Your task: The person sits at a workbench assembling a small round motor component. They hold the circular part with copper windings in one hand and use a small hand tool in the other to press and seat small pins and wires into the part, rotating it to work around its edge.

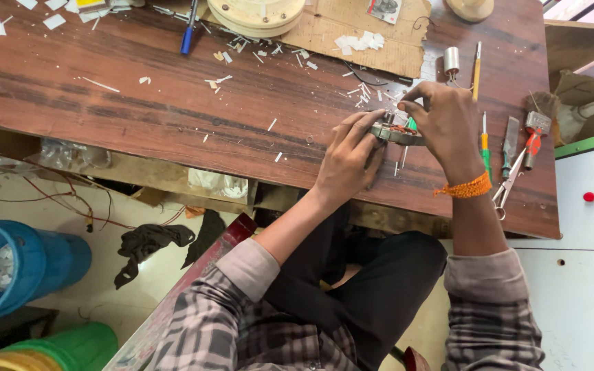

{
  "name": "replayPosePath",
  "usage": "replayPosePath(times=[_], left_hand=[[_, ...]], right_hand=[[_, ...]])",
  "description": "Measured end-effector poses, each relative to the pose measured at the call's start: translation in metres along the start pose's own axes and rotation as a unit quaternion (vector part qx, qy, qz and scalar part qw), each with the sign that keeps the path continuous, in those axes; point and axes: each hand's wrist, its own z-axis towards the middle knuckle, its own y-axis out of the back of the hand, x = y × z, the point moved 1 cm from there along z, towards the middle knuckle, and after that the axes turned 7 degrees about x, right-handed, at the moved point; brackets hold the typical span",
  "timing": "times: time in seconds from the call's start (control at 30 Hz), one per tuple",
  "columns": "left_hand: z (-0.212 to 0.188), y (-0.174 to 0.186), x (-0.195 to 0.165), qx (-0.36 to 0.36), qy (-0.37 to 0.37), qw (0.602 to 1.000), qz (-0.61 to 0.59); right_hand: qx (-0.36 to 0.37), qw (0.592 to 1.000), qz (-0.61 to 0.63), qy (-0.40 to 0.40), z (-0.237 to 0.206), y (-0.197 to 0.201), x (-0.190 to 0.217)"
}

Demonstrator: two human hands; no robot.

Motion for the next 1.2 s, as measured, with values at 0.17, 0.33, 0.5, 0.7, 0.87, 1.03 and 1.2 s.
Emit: replayPosePath(times=[0.17,0.33,0.5,0.7,0.87,1.03,1.2], left_hand=[[0.000,0.001,0.002,0.002,-0.026,0.999,0.044],[0.011,0.004,0.021,0.106,-0.110,0.987,0.056],[0.031,0.009,0.039,0.224,-0.060,0.968,-0.101],[0.041,0.016,0.039,0.163,-0.082,0.966,-0.182],[0.035,0.021,0.042,0.179,-0.028,0.942,-0.282],[0.036,0.019,0.045,0.204,0.014,0.938,-0.281],[0.037,0.019,0.043,0.187,0.003,0.944,-0.273]], right_hand=[[0.013,0.999,-0.014,-0.036,0.005,-0.016,-0.033],[-0.005,0.997,0.010,-0.077,-0.011,-0.021,-0.054],[-0.065,0.991,0.067,-0.100,-0.036,0.008,-0.053],[-0.023,0.957,0.245,-0.152,-0.074,0.052,-0.019],[0.042,0.978,0.156,-0.134,-0.097,0.049,0.016],[0.034,0.984,0.162,-0.070,-0.104,0.023,0.031],[0.004,0.983,0.173,-0.060,-0.103,0.005,0.031]])
